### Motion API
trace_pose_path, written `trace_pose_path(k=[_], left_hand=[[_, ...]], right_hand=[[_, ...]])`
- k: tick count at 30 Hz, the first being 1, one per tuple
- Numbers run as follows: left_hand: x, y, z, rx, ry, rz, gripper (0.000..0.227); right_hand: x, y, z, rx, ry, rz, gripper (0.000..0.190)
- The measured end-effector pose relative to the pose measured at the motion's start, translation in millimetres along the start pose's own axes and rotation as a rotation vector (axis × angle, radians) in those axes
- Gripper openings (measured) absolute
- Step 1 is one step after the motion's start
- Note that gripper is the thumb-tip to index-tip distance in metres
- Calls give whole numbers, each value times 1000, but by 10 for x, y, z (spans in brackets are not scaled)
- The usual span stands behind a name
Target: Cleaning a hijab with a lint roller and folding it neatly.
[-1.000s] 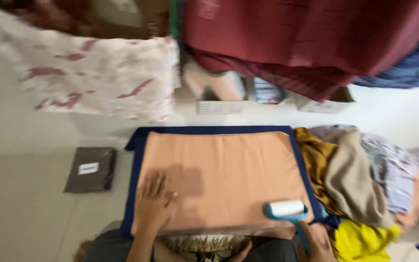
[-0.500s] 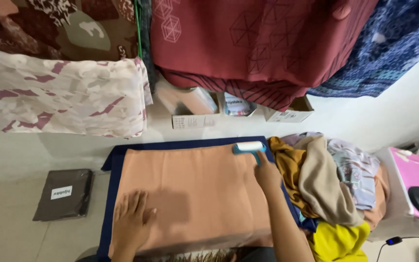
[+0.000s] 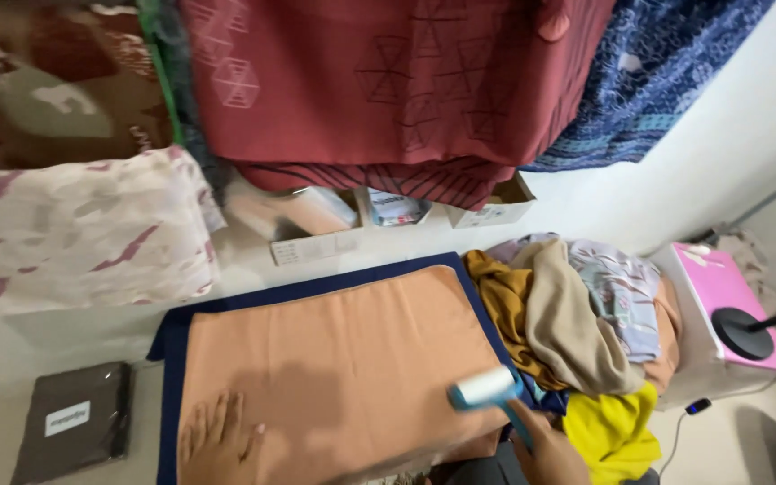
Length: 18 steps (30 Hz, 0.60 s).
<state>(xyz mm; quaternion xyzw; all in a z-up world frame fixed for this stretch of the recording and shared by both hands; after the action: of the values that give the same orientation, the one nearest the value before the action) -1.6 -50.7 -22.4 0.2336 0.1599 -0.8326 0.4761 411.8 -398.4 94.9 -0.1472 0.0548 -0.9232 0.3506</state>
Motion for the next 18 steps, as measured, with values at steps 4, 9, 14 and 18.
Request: trace_pose_path(k=[4, 9, 14, 18], left_hand=[[58, -33, -193, -10, 3, 10, 83], [42, -2, -124, 15, -19, 25, 78], [12, -14, -46, 40, -143, 71, 82], [-28, 2, 81, 118, -46, 23, 80]], right_hand=[[262, 141, 131, -71, -107, -67, 80], [-304, -583, 378, 19, 159, 17, 61], [-1387, -1232, 500, 17, 406, 166, 55], [-2085, -1442, 593, -77, 330, 183, 59]])
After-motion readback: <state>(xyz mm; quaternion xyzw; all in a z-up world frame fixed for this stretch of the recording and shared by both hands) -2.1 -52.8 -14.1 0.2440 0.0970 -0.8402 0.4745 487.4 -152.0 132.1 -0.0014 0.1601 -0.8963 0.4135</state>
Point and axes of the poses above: each hand's wrist, its own x-axis away from the middle knuckle, its own z-axis out of the back of the hand, y = z × x, the point moved 1 cm from there along -x, towards the middle knuckle, and after that the axes turned 5 degrees about -y, right-handed, at the moved point
